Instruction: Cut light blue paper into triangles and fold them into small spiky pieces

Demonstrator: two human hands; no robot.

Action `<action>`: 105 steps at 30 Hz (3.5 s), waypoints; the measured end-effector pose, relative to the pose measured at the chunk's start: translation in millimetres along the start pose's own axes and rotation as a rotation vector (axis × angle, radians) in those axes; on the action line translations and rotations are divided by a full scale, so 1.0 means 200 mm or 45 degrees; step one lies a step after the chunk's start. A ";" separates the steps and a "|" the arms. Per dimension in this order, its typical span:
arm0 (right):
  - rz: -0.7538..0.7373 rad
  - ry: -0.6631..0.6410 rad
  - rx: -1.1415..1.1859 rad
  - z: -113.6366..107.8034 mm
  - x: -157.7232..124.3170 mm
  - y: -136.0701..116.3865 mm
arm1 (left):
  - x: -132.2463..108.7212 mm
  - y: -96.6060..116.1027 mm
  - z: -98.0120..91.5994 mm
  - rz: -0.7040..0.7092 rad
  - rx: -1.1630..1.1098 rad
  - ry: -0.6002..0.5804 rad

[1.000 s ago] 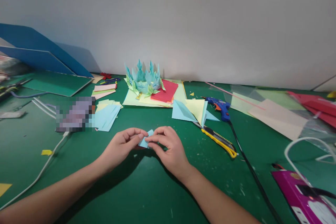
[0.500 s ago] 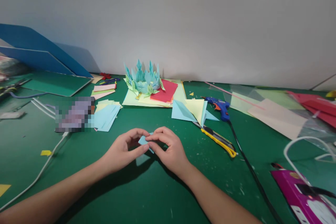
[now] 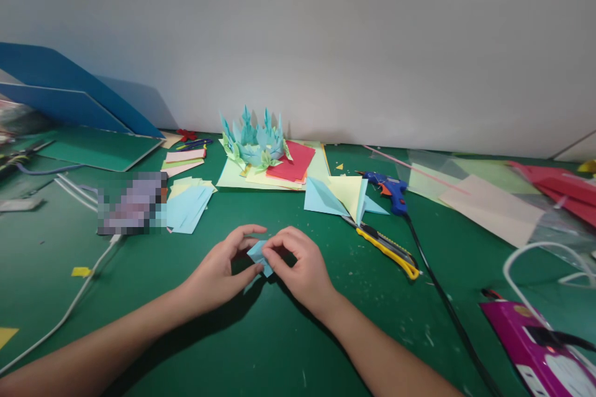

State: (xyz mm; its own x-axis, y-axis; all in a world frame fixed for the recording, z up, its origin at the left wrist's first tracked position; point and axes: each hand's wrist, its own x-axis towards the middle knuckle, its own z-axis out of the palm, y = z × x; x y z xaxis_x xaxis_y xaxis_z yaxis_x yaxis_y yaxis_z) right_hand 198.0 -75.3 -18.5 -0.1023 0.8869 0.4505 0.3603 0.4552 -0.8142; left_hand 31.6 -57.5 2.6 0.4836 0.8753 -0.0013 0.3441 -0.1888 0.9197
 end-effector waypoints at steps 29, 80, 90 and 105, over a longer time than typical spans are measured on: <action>0.061 0.052 -0.021 0.02 -0.02 0.00 | 0.01 0.00 0.03 -0.287 -0.386 0.036; -0.191 0.178 -0.341 0.00 -0.02 0.01 | 0.03 0.03 -0.01 -0.575 -1.003 0.011; -0.216 0.153 -0.312 0.00 -0.02 0.01 | 0.02 0.04 0.00 -0.539 -0.938 -0.016; -0.177 0.168 -0.227 0.00 -0.01 0.00 | 0.02 0.05 0.00 -0.494 -0.934 -0.013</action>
State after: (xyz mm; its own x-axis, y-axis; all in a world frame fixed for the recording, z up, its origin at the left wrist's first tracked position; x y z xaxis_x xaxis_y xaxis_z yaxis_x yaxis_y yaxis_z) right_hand 199.2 -77.0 -19.7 -0.0446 0.7932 0.6073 0.5102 0.5407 -0.6688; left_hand 37.4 -56.5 12.0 0.4471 0.8136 -0.3716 -0.1223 0.4671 0.8757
